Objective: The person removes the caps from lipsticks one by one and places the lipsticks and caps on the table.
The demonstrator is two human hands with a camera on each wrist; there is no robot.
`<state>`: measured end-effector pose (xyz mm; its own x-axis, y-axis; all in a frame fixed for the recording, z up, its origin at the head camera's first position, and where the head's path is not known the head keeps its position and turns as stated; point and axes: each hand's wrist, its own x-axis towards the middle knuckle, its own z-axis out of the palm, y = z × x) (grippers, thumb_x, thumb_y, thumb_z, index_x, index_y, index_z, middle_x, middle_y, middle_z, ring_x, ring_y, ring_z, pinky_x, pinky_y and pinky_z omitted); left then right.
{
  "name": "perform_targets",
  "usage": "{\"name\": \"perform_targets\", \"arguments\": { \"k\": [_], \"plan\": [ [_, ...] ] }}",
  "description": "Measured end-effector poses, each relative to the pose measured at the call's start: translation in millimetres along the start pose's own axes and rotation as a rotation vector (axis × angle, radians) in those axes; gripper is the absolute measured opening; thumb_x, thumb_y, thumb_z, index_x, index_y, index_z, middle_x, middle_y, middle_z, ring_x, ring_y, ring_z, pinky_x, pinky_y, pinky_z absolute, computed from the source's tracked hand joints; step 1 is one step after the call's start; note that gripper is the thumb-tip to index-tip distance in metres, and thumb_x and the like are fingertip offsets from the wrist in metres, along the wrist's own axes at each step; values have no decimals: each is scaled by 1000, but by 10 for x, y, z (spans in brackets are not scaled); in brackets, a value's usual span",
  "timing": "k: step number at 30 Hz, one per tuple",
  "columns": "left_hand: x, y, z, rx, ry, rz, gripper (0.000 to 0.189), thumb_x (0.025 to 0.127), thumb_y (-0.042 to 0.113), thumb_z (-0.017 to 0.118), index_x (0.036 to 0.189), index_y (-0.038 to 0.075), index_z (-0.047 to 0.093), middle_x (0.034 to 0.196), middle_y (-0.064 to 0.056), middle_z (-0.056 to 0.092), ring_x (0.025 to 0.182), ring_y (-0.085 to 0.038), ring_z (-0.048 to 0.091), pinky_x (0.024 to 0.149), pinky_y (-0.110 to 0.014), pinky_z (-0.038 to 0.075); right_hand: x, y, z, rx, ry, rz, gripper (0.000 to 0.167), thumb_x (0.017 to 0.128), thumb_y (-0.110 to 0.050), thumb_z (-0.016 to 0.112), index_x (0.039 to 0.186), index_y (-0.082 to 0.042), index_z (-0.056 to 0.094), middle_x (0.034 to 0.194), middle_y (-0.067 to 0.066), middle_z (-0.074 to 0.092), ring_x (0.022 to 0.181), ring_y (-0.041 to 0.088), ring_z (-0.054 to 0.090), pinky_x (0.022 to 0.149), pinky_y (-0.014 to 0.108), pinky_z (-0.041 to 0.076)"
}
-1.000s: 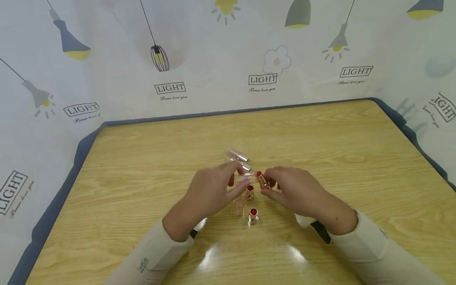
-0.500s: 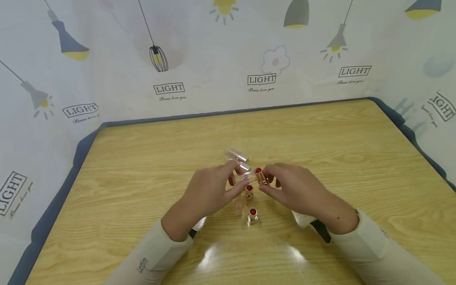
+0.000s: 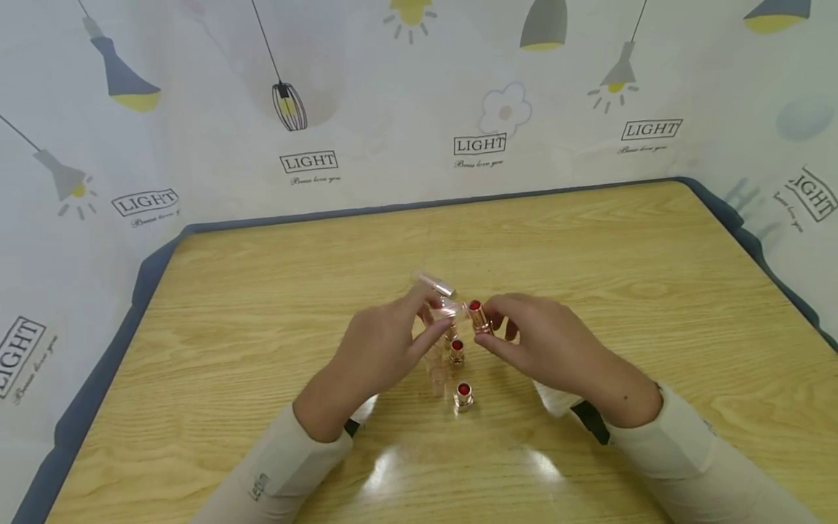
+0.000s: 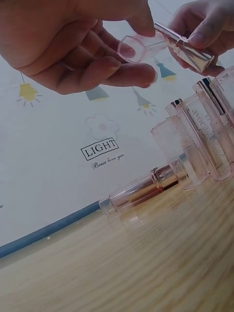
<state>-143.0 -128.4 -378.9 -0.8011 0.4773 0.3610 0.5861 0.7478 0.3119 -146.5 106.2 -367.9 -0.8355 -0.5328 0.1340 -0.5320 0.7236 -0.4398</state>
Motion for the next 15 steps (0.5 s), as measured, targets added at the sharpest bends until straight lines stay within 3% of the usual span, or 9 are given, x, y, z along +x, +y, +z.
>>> {"name": "perform_targets", "arguments": {
  "k": [4, 9, 12, 15],
  "plan": [
    [-1, -19, 3, -28, 40, 2, 27, 101, 35, 60, 124, 22, 57, 86, 10, 71, 47, -2, 43, 43, -20, 33, 4, 6, 3, 9, -3, 4, 19, 92, -28, 73, 103, -13, 69, 92, -6, 71, 76, 9, 63, 65, 23, 50],
    [-14, -34, 3, -35, 60, -7, 23, 103, 34, 56, 121, 24, 65, 95, 10, 73, 60, -2, 55, 49, -19, 39, 2, 10, 16, 5, 2, -10, 19, 92, -28, 73, 103, -13, 69, 92, -6, 70, 76, 11, 64, 64, 22, 50],
    [0, -41, 1, -41, 72, 9, 21, 102, 35, 56, 120, 25, 64, 97, 11, 73, 65, -1, 59, 47, -19, 37, 4, 7, 13, 3, 11, -19, 19, 92, -29, 73, 102, -13, 69, 91, -6, 70, 76, 11, 64, 63, 22, 50],
    [6, -47, -5, -38, 71, 17, 19, 101, 34, 60, 116, 22, 61, 92, 10, 73, 55, 0, 53, 43, -18, 33, 4, 9, 14, 9, 3, -17, 18, 92, -29, 73, 102, -14, 68, 90, -7, 70, 75, 8, 62, 63, 21, 49]
  ]
}}
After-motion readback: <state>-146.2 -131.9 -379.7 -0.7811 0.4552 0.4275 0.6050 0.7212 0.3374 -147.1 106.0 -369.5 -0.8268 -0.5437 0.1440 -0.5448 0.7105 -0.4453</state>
